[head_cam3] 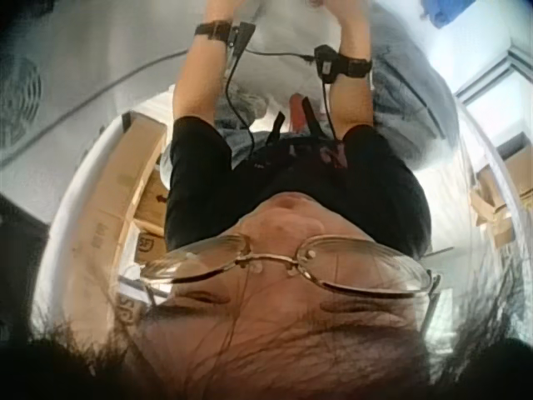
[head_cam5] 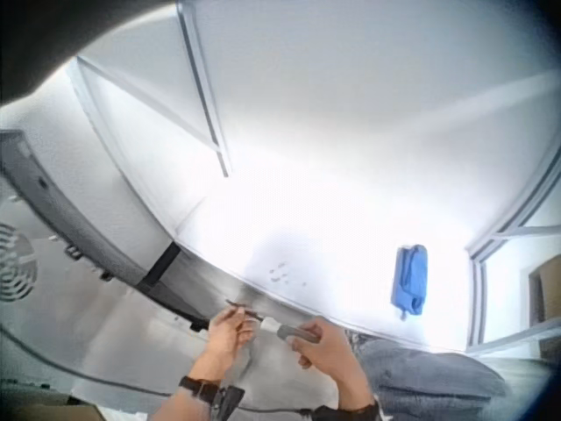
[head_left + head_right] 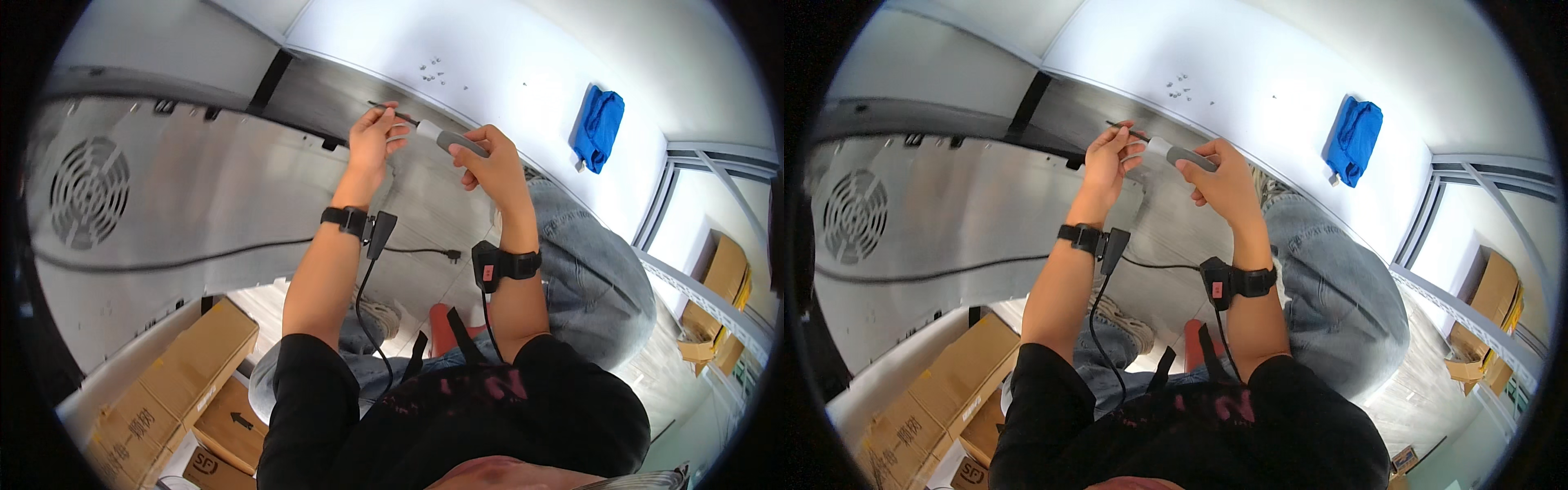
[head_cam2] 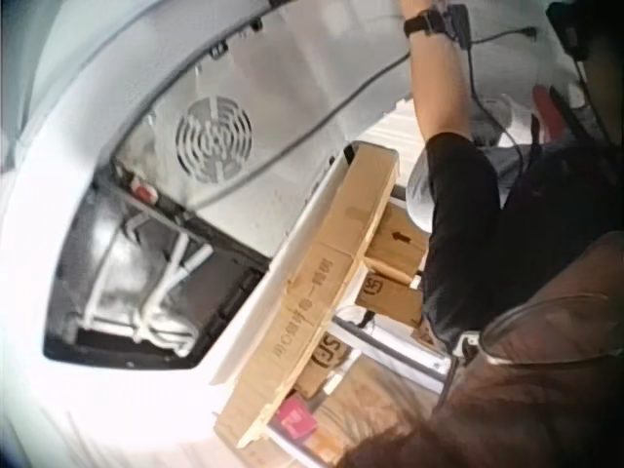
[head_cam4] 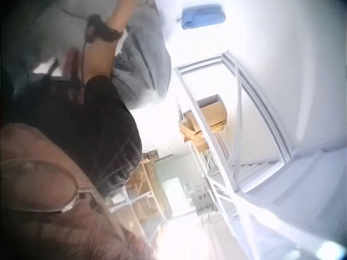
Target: The person uses a screwdriver to fasten screws into the back panel of a large electronic device. They repeatedly insert and tighten screws along the edge of the panel while managing a connected power cable.
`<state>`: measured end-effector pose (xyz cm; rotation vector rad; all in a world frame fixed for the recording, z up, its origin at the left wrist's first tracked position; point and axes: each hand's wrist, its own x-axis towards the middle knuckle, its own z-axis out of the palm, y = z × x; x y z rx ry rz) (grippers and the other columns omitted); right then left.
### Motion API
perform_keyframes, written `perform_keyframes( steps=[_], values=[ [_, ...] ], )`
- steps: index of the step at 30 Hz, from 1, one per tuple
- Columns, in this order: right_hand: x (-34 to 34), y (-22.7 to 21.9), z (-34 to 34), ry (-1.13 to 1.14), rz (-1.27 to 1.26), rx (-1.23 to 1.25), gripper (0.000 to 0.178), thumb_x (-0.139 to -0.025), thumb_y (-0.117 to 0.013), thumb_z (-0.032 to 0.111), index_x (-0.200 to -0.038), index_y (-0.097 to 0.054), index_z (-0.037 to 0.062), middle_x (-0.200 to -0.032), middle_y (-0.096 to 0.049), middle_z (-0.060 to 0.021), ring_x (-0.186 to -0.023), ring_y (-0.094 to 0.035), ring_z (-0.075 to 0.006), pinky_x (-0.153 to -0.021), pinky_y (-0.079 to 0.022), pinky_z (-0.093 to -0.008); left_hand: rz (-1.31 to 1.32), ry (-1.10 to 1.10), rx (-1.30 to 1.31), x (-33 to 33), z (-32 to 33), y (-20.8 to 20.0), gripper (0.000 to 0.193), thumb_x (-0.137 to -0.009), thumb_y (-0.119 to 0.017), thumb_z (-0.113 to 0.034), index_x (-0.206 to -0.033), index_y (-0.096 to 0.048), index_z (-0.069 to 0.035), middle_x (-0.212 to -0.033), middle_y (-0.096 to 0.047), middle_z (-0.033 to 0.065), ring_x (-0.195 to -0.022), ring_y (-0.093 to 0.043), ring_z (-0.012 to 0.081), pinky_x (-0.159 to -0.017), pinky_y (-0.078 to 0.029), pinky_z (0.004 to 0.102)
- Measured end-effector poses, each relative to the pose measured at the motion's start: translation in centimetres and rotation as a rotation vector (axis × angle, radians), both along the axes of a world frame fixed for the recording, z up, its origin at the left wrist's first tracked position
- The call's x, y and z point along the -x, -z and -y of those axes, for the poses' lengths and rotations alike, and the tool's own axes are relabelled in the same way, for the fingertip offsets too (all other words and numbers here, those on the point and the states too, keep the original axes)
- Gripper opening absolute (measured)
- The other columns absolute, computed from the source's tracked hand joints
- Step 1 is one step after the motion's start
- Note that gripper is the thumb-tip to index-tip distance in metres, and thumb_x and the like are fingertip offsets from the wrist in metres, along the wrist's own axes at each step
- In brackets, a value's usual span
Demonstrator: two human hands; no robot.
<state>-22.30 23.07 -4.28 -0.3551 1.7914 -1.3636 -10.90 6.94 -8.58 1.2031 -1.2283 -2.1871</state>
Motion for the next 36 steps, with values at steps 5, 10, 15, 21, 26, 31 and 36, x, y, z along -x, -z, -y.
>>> perform_keyframes(
  steps=[5,10,15,21,26,31,36],
  values=[
    [3.1,4.4,0.6,0.217,0.001,-0.004,0.029,-0.078,-0.070,0.015,-0.093,-0.052,-0.0029,-0.075,-0.059,-0.0098,-0.044,-0.048,-0.0087,-0.038,-0.038,-0.0223,0.169,0.027,0.199,6.5,2.9,6.4,0.021,-0.090,-0.055,-0.013,-0.109,-0.057,-0.003,-0.092,-0.061,0.0034,-0.076,-0.059,0.0106,-0.064,-0.048,0.0222],
    [4.7,6.9,0.6,0.393,0.066,0.016,0.024,-0.079,-0.069,0.013,-0.090,-0.052,-0.0005,-0.072,-0.058,-0.0069,-0.044,-0.045,-0.0067,-0.038,-0.035,-0.0210,0.418,0.120,0.779,9.7,5.4,12.8,0.024,-0.078,-0.065,-0.006,-0.102,-0.063,-0.005,-0.078,-0.060,0.0056,-0.067,-0.057,0.0176,-0.061,-0.047,0.0314],
    [5.4,7.9,0.4,0.476,0.076,0.045,0.022,-0.079,-0.069,0.011,-0.090,-0.053,0.0012,-0.072,-0.058,-0.0054,-0.044,-0.043,-0.0056,-0.038,-0.035,-0.0204,0.464,0.106,0.970,11.3,5.7,14.6,0.021,-0.076,-0.068,-0.008,-0.096,-0.066,-0.006,-0.077,-0.061,0.0083,-0.067,-0.058,0.0219,-0.064,-0.047,0.0343],
    [5.5,7.6,-0.1,0.481,0.084,0.087,0.021,-0.078,-0.070,0.011,-0.088,-0.053,0.0021,-0.072,-0.057,-0.0047,-0.043,-0.043,-0.0055,-0.037,-0.034,-0.0200,0.462,0.058,0.847,11.1,5.5,14.5,0.015,-0.078,-0.068,-0.011,-0.091,-0.067,-0.003,-0.082,-0.063,0.0079,-0.070,-0.059,0.0185,-0.062,-0.048,0.0309],
    [5.2,6.5,-0.9,0.382,0.029,0.101,0.021,-0.076,-0.069,0.006,-0.094,-0.057,0.0021,-0.074,-0.058,-0.0025,-0.055,-0.049,-0.0058,-0.049,-0.039,-0.0205,0.070,-0.187,0.002,8.5,4.0,9.9,0.017,-0.090,-0.058,-0.018,-0.094,-0.059,-0.002,-0.090,-0.063,0.0062,-0.070,-0.058,0.0142,-0.064,-0.050,0.0256],
    [3.7,3.8,-1.3,0.224,0.040,0.249,0.023,-0.073,-0.067,-0.001,-0.096,-0.062,0.0009,-0.078,-0.061,-0.0015,-0.069,-0.054,-0.0067,-0.061,-0.042,-0.0200,-0.247,-0.354,-0.268,1.7,2.2,2.2,0.016,-0.096,-0.047,-0.018,-0.095,-0.055,-0.004,-0.097,-0.064,0.0093,-0.079,-0.062,0.0176,-0.072,-0.054,0.0286],
    [0.9,-0.2,-2.0,0.012,-0.068,0.469,0.022,-0.071,-0.067,-0.003,-0.093,-0.063,-0.0004,-0.083,-0.062,-0.0031,-0.073,-0.057,-0.0095,-0.067,-0.044,-0.0208,-0.349,-0.390,-0.158,-5.8,-0.4,-5.3,0.018,-0.096,-0.045,-0.020,-0.094,-0.055,-0.005,-0.096,-0.064,0.0104,-0.083,-0.064,0.0188,-0.075,-0.055,0.0288]
  ],
)
